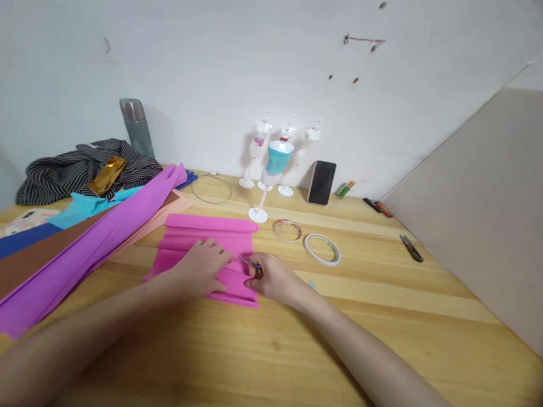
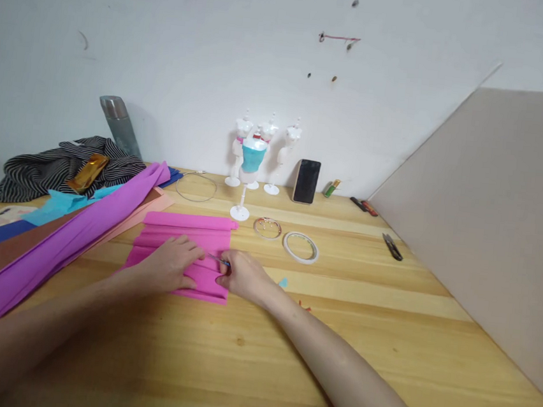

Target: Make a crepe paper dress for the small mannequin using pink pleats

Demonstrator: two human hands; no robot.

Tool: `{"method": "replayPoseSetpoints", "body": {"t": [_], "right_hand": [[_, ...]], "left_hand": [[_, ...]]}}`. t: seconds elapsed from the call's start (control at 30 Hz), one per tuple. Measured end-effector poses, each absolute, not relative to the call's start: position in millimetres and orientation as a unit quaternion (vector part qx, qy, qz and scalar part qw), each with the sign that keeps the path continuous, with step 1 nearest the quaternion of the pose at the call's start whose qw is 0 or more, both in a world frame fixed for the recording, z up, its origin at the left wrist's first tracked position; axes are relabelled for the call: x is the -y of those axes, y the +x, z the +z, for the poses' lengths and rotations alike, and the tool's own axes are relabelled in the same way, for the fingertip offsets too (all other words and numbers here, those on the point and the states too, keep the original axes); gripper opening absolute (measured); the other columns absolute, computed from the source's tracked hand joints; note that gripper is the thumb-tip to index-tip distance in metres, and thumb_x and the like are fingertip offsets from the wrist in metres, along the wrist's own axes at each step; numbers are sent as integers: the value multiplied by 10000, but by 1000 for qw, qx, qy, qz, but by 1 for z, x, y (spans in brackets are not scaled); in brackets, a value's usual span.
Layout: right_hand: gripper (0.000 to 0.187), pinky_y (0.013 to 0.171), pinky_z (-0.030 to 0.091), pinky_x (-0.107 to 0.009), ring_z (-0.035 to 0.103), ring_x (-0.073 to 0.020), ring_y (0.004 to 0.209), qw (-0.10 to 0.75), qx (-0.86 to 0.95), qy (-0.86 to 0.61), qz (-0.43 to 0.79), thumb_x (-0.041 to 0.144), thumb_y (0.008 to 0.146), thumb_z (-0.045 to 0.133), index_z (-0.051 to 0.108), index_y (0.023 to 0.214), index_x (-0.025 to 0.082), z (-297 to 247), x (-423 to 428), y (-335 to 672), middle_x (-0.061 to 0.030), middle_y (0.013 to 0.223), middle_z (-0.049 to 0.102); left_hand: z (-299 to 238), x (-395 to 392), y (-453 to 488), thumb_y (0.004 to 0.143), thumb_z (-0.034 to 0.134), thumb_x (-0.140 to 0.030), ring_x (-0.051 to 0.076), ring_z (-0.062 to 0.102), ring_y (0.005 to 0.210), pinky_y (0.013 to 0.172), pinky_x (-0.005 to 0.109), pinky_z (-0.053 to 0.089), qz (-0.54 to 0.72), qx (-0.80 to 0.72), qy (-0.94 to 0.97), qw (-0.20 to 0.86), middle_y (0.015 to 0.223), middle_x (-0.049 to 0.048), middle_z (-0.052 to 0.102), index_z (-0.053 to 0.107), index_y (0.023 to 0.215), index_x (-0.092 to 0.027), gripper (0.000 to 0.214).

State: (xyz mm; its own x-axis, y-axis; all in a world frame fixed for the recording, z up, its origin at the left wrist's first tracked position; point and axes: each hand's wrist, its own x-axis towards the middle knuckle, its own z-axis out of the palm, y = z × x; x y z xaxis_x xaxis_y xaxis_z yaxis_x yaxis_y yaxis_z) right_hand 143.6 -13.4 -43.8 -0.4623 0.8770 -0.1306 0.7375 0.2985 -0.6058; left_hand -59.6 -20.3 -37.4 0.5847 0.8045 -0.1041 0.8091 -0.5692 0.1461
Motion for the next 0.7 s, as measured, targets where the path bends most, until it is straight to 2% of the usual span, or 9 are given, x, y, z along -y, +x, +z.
{"method": "replayPoseSetpoints", "body": {"t": [0.2, 0.3, 0.4, 0.53, 0.7], "right_hand": [[207, 560, 300, -220, 441, -107, 607, 171, 790, -470, 355, 121, 635, 660, 539, 787, 191, -54, 12, 147, 54, 674, 505], [160, 559, 307, -224, 419, -102, 591, 162, 788, -460, 374, 121, 632, 656, 545, 727, 185, -56, 9, 148, 58, 646, 481], [172, 538, 289, -225, 392, -94, 568, 148, 787, -472, 370, 113, 628, 639, 485, 635, 189, -55, 10, 146, 66, 600, 443], [198, 533, 305, -220, 413, -94, 569, 172, 768, -486, 379, 106, 611, 629, 457, 649, 195, -57, 10, 144, 66, 604, 467], [220, 547, 359, -218, 442, -91, 578, 227, 709, -449, 494, 120, 573, 649, 494, 714, 188, -66, 4, 145, 62, 634, 490]], "left_hand": [[-42, 14, -63, 748, 705, -463, 260, 542, 922, 807, 365, 394, -12, -436, 895, 92, 951, 87, 629, 596, 860, -163, 339], [-45, 12, -63, 735, 715, -469, 254, 540, 898, 785, 352, 392, -11, -439, 894, 87, 922, 89, 622, 575, 789, -159, 344], [-45, 12, -62, 734, 723, -448, 250, 547, 883, 769, 341, 390, -16, -449, 889, 90, 909, 84, 628, 564, 788, -160, 333], [-41, 14, -60, 735, 720, -443, 262, 555, 869, 742, 339, 388, -27, -470, 877, 99, 870, 74, 634, 570, 805, -171, 318], [-35, 16, -60, 724, 737, -432, 261, 570, 889, 721, 317, 392, -34, -488, 864, 116, 917, 82, 632, 605, 910, -168, 348]]}}
